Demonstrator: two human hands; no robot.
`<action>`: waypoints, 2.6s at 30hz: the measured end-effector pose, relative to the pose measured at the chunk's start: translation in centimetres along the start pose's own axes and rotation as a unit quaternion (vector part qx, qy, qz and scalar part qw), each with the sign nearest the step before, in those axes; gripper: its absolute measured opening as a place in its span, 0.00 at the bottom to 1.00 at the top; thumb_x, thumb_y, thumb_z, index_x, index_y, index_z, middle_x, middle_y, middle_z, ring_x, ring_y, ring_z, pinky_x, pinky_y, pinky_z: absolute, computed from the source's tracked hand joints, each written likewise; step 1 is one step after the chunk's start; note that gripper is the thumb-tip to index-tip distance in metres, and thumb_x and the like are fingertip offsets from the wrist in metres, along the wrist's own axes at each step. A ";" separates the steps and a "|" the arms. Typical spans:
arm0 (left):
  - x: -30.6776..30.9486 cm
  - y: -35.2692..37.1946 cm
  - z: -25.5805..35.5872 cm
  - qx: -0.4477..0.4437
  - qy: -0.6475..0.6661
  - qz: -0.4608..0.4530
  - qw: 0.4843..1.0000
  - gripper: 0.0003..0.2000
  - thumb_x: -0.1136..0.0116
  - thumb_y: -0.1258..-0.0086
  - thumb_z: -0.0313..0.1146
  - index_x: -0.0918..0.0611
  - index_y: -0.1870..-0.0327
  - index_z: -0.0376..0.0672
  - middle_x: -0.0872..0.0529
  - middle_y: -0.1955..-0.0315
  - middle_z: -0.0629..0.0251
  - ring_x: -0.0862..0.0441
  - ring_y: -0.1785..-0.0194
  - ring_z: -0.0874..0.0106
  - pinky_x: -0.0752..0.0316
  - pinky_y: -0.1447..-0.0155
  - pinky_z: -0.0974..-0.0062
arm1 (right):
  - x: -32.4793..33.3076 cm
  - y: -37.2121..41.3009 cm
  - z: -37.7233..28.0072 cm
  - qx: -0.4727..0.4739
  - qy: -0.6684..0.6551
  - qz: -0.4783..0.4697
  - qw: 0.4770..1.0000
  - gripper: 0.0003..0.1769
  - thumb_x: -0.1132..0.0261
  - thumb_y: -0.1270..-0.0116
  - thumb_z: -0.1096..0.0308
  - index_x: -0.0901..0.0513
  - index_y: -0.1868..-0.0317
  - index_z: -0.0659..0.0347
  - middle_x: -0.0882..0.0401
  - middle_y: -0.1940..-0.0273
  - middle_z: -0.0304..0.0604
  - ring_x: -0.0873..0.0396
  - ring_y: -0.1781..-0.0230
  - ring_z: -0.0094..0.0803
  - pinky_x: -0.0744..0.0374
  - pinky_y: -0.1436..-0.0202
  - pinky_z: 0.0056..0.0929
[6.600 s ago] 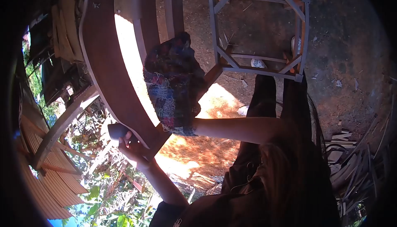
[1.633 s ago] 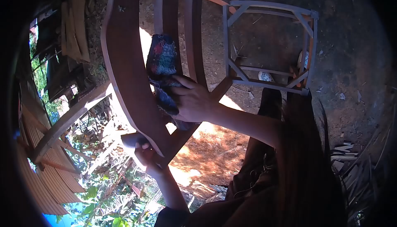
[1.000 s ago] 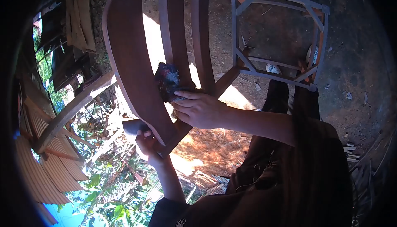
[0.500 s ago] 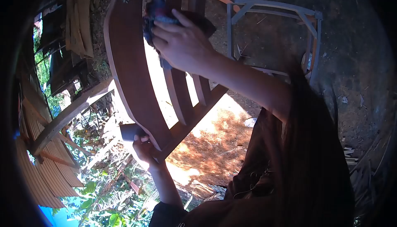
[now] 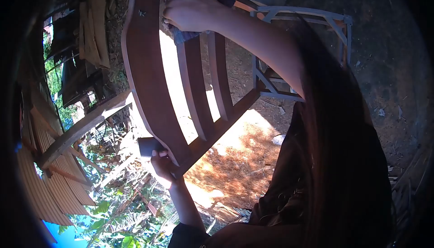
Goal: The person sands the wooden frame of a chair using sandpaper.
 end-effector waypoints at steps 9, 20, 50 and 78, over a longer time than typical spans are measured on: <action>1.5 -0.8 -0.6 -0.009 -0.019 0.027 0.999 0.16 0.49 0.34 0.45 0.29 0.73 0.40 0.22 0.67 0.54 0.24 0.59 0.63 0.28 0.51 0.61 | 1.0 7.7 6.2 -0.056 0.016 0.101 0.993 0.11 0.39 0.44 0.69 0.20 0.60 0.58 0.19 0.59 0.39 0.24 0.53 0.37 0.24 0.53 0.35; 0.8 -0.2 0.1 0.019 -0.060 0.017 0.998 0.14 0.48 0.35 0.43 0.29 0.73 0.41 0.22 0.66 0.57 0.23 0.59 0.64 0.26 0.53 0.63 | -3.8 30.1 15.8 -0.565 -0.228 -0.087 0.788 0.18 0.45 0.33 0.59 0.24 0.52 0.66 0.20 0.63 0.47 0.22 0.60 0.38 0.28 0.51 0.33; -2.1 0.6 0.7 0.066 -0.012 -0.043 0.997 0.13 0.56 0.33 0.42 0.29 0.65 0.41 0.24 0.57 0.56 0.26 0.51 0.65 0.32 0.45 0.63 | -5.1 9.8 4.8 -0.364 -0.344 0.285 0.817 0.33 0.50 0.48 0.88 0.30 0.39 0.57 0.40 0.34 0.46 0.44 0.32 0.41 0.39 0.33 0.28; 0.6 0.1 1.3 -0.064 -0.140 -0.088 0.984 0.27 0.45 0.42 0.41 0.34 0.45 0.34 0.29 0.59 0.64 0.29 0.51 0.66 0.33 0.43 0.67 | 1.3 47.0 11.6 -0.782 -0.497 0.148 0.347 0.13 0.40 0.36 0.62 0.24 0.55 0.61 0.20 0.61 0.39 0.21 0.61 0.26 0.24 0.58 0.23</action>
Point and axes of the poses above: each hand's wrist, its own y-axis away from the middle knuckle, its own x-axis out of the back of the hand, z = x × y, the point moved 8 cm from there along -y, towards the middle knuckle
